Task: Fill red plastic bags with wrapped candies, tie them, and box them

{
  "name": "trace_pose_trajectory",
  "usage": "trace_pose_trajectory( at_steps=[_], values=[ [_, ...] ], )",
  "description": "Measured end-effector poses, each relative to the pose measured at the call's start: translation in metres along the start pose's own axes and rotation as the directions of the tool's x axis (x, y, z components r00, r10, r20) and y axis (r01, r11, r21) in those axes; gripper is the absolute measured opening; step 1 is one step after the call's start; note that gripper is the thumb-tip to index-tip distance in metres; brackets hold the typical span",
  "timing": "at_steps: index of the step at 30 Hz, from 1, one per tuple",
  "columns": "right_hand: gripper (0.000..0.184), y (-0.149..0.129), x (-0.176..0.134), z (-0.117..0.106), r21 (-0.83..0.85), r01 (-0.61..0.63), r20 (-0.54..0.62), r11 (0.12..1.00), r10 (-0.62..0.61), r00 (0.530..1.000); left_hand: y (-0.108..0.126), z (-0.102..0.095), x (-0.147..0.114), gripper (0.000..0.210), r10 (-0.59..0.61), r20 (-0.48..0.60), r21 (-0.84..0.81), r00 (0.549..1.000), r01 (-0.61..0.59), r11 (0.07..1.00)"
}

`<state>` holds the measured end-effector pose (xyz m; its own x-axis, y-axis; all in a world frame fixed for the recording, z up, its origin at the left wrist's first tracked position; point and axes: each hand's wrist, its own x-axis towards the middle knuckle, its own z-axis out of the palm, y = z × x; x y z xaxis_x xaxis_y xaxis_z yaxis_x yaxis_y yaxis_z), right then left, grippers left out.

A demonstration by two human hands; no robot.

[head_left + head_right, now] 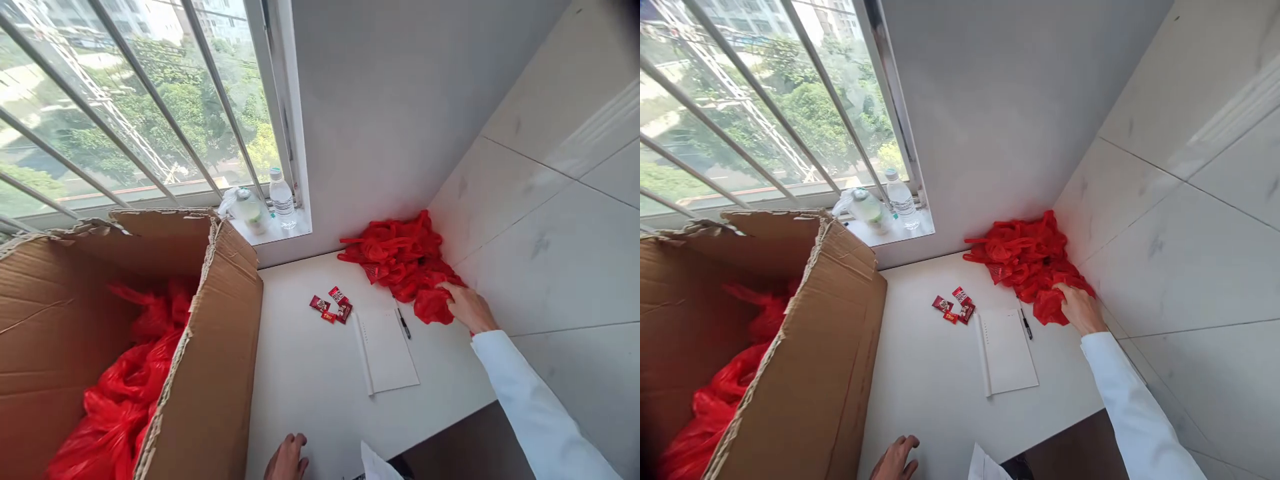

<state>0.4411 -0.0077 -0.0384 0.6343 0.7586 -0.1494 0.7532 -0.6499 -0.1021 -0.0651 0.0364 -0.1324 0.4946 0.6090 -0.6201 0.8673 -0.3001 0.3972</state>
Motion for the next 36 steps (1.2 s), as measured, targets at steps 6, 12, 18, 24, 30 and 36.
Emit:
trace_pose_trajectory(
  at_steps=[6,12,18,24,30,36],
  values=[
    [0.032,-0.091,-0.091,0.043,0.574,0.067,0.072,0.816,-0.132,0.989,0.009,-0.02,0.008,0.029,0.105,-0.111,-0.153,0.988,-0.121,0.981],
    [0.032,-0.187,-0.149,0.12,0.72,0.125,0.125,0.682,-0.305,0.944,0.048,-0.038,0.026,0.044,0.225,-0.451,-0.255,0.863,-0.366,0.895],
    [0.044,-0.178,-0.14,0.138,0.621,0.277,0.09,0.733,-0.418,0.904,0.049,-0.008,0.059,0.06,0.267,-0.551,-0.166,0.79,-0.418,0.893],
    [0.029,-0.174,-0.103,0.164,0.509,0.654,-0.068,0.56,-0.731,0.679,0.039,0.025,0.102,0.028,0.347,-0.693,-0.075,0.632,-0.542,0.837],
    [0.015,-0.16,-0.078,0.192,0.485,0.687,-0.197,0.541,-0.698,0.689,0.007,0.033,0.131,0.013,0.379,-0.817,0.031,0.435,-0.623,0.782],
    [0.013,-0.129,-0.079,0.199,0.598,0.681,-0.292,0.422,-0.677,0.676,-0.009,0.03,0.137,0.011,0.458,-0.859,0.201,0.228,-0.672,0.713]
  ],
)
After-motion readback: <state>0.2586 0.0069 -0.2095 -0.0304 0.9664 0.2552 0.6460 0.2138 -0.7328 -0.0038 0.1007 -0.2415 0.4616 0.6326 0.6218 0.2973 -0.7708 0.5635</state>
